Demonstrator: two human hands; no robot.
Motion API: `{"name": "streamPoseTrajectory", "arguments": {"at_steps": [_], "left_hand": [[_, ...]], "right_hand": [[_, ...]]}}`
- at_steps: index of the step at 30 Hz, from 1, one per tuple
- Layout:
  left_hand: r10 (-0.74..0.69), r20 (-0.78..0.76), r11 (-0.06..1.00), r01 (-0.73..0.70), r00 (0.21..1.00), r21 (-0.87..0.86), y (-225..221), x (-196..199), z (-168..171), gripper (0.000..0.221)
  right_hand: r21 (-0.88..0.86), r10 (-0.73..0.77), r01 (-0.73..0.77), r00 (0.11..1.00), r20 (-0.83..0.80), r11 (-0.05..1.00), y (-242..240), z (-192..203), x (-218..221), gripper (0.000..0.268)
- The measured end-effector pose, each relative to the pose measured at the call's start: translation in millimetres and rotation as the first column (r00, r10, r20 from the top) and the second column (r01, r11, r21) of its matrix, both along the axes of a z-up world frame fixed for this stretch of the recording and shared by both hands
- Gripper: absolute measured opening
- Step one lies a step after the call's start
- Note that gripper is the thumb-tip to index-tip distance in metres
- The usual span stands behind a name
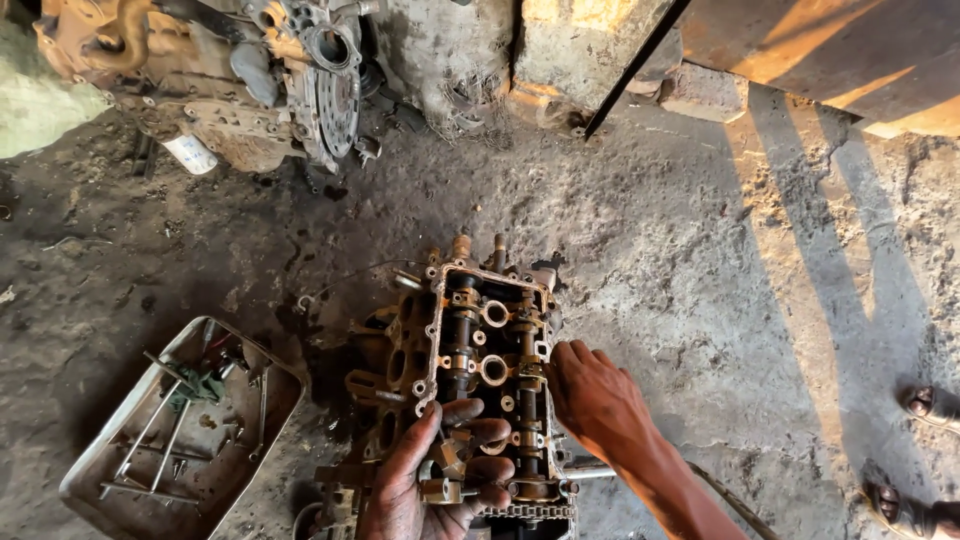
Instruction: Installing small internal components into a cylinder head assembly by hand.
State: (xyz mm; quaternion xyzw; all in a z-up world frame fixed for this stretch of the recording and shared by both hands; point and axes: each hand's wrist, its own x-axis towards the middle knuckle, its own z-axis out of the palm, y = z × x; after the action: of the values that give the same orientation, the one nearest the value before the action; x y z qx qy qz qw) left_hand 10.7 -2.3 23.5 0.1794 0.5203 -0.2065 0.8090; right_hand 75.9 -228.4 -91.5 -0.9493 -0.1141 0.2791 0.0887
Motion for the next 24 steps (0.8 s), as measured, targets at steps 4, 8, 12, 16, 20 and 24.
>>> {"name": "streamPoseTrajectory", "arguments": {"at_steps": [4,8,12,16,20,24], "left_hand": [[0.013,-0.022,1.0,-0.013,1.0,-0.005,0,2,5,0.056],[0.031,-0.009,0.999,-0.031,0.999,-0.014,0,0,-1,0.054],[0.037,-0.027,0.999,-0.037,0.999,-0.028,1,1,2,0.057],[0.023,-0.014,1.0,-0.023,1.0,-0.015,0,-1,-3,0.056],[0.021,-0.039,1.0,-0.021,0.999,0.004,0,0,-1,0.058],[0.053,0.086,0.998,-0.049,0.995,-0.046,-1,-8,-18,0.056]], "right_hand": [[0.058,-0.113,0.112,0.993,0.016,0.992,2,-24,-8,0.037],[-0.008,-0.198,0.198,0.98,0.007,0.98,0,-15,-5,0.051],[0.064,-0.122,0.124,0.992,-0.028,0.99,1,0,-2,0.034],[0.148,-0.163,0.166,0.986,-0.035,0.975,8,-13,-9,0.03],[0.122,-0.325,0.328,0.945,-0.046,0.937,11,-18,-9,0.054],[-0.018,-0.163,0.164,0.986,0.037,0.986,10,-2,-3,0.048]]}}
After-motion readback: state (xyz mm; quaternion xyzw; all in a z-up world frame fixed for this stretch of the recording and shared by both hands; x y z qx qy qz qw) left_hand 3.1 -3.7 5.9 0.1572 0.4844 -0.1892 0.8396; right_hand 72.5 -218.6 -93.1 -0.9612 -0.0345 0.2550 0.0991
